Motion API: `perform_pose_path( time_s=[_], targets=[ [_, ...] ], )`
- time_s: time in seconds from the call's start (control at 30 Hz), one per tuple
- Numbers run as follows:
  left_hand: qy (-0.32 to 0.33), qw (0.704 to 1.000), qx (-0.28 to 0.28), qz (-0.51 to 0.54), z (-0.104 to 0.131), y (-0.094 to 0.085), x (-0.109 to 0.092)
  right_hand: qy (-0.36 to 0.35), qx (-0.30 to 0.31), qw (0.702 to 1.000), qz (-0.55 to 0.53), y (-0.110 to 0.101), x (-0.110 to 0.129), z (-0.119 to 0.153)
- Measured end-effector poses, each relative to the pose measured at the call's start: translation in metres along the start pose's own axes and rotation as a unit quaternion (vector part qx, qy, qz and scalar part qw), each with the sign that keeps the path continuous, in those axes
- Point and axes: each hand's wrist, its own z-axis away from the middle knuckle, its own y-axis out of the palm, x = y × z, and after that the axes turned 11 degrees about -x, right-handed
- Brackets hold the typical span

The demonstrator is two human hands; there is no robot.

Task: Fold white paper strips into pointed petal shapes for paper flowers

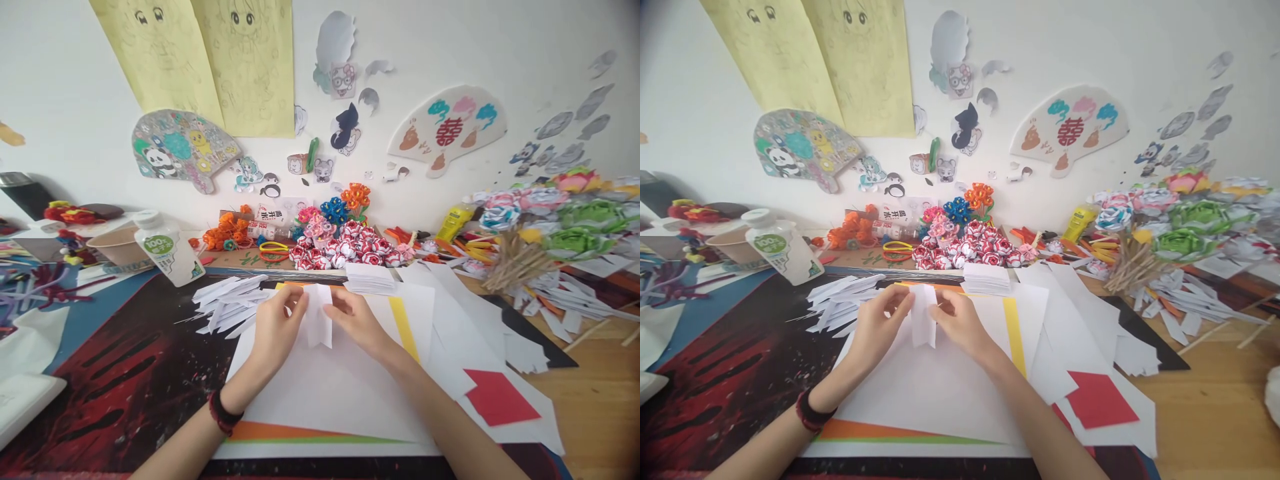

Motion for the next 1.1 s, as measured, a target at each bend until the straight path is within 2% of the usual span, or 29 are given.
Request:
perform_pose_path(
  time_s=[0.2,0.33,0.4,0.47,0.53,0.6,0.67,0.7,0.8,0.87,0.97,1.1],
  targets=[
    [0.101,0.985,-0.068,-0.12,0.003,0.001,0.002,0.021,-0.008,1.0,0.014,0.009,-0.004,0.005],
    [0.238,0.945,-0.146,-0.17,0.005,0.001,0.008,0.032,-0.022,0.999,0.015,0.011,-0.002,0.006],
    [0.32,0.915,-0.144,-0.199,0.006,0.0,0.011,0.03,-0.022,0.999,0.013,0.012,-0.001,0.007],
    [0.382,0.893,-0.109,-0.212,0.006,-0.003,0.012,0.025,-0.024,0.999,0.004,0.011,-0.001,0.006],
    [0.393,0.896,-0.084,-0.186,0.004,-0.004,0.01,0.017,-0.029,0.999,0.001,0.01,-0.002,0.005],
    [0.332,0.934,-0.068,-0.115,0.001,-0.005,0.006,0.004,-0.039,0.999,0.017,0.008,-0.002,0.004],
    [0.211,0.977,-0.04,-0.014,-0.003,-0.006,0.002,-0.007,-0.05,0.997,0.053,0.007,-0.002,0.004],
    [0.142,0.989,-0.022,0.038,-0.005,-0.007,0.001,-0.012,-0.054,0.996,0.072,0.007,-0.001,0.004],
    [-0.036,0.987,0.029,0.153,-0.01,-0.008,0.0,-0.027,-0.057,0.992,0.112,0.007,0.002,0.005],
    [-0.109,0.975,0.057,0.187,-0.012,-0.008,0.001,-0.042,-0.054,0.99,0.12,0.007,0.004,0.006],
    [-0.16,0.966,0.083,0.186,-0.013,-0.008,0.001,-0.055,-0.053,0.989,0.125,0.006,0.005,0.006],
    [-0.154,0.969,0.074,0.177,-0.011,-0.006,-0.001,-0.049,-0.052,0.99,0.119,0.007,0.004,0.006]
  ],
)
